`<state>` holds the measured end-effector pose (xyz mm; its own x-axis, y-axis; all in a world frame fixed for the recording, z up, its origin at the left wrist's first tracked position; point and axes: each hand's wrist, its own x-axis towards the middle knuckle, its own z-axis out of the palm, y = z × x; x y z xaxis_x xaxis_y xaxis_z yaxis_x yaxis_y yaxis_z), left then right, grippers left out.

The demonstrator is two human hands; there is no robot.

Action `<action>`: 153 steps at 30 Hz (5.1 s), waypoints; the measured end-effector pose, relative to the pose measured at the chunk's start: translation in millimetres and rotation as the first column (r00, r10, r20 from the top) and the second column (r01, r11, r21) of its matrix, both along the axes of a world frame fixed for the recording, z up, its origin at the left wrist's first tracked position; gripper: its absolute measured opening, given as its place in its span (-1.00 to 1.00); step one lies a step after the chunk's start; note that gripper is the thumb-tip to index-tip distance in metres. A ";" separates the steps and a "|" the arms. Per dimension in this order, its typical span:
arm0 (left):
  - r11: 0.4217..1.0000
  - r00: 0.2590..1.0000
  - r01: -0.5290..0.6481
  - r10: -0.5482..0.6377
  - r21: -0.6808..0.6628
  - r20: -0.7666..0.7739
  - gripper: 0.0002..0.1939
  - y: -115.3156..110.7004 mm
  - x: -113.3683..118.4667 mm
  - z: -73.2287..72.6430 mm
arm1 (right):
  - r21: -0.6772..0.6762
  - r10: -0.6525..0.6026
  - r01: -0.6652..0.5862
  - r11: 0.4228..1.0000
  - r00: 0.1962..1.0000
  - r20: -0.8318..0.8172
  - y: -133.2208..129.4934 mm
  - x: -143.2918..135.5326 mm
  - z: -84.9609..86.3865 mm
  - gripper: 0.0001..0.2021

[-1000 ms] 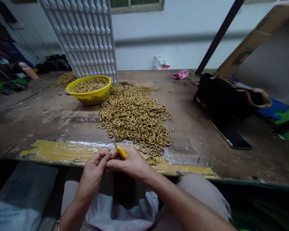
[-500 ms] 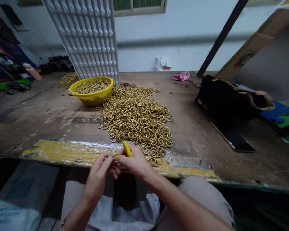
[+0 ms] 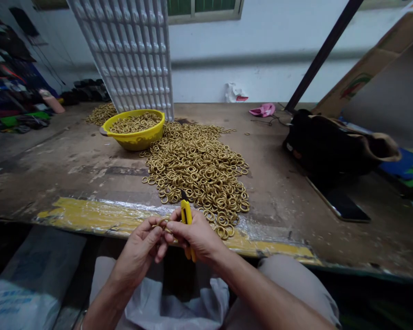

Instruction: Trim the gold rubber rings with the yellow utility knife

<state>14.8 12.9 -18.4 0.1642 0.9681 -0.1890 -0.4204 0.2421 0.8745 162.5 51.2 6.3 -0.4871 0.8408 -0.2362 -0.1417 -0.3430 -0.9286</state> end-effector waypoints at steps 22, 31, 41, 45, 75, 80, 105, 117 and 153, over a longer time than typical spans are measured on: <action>0.990 0.950 -0.031 0.072 0.135 -0.305 -0.83 -2.8 -2.2 2.2 | 0.522 -0.418 -0.610 0.596 0.319 0.851 -4.1 6.7 -1.2 -0.87; 0.962 0.882 0.099 0.033 0.253 -0.471 -0.79 -11.2 -3.8 17.6 | 0.432 -0.494 -0.419 0.798 -0.044 0.869 37.5 49.1 12.8 -0.81; 0.975 0.974 0.212 -0.205 -0.073 0.098 -0.70 -29.0 -6.3 0.0 | 0.325 -0.371 -0.572 0.753 0.039 0.928 33.4 37.4 -12.0 -0.85; 0.913 0.892 0.353 -0.262 -0.206 0.368 -0.69 -26.5 -2.7 -5.6 | 0.341 -0.393 -0.570 0.747 0.035 0.919 36.2 34.8 -16.2 -0.81; 0.995 0.977 -0.098 0.090 -0.029 -0.194 -0.78 1.0 12.3 -10.8 | 0.261 -0.041 -0.094 0.961 0.881 0.471 6.2 18.6 12.0 -0.77; 0.994 0.992 -0.074 0.066 -0.076 -0.104 -0.78 1.8 5.1 -5.1 | 0.499 -0.285 -0.484 0.719 0.449 0.847 0.7 27.6 13.2 -0.91; 0.991 0.990 0.101 -0.090 0.094 -0.113 -0.81 -13.5 0.5 8.2 | 0.451 -0.293 -0.553 0.700 0.354 0.888 10.9 30.9 21.9 -0.91; 0.978 0.946 0.101 -0.038 0.182 -0.321 -0.80 -12.8 1.4 11.4 | 0.428 -0.336 -0.653 0.625 0.270 0.902 7.5 24.2 13.2 -0.84; 0.959 0.988 0.140 -0.151 -0.247 -0.028 -0.71 -4.3 9.8 -9.3 | 0.373 -0.398 -0.530 0.761 0.073 0.915 29.1 38.8 -6.7 -0.79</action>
<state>24.6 8.6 -27.7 0.2858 0.8580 -0.4268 -0.3257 0.5059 0.7987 201.3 80.3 -0.4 -0.2814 0.9549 -0.0949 0.9560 0.2705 -0.1133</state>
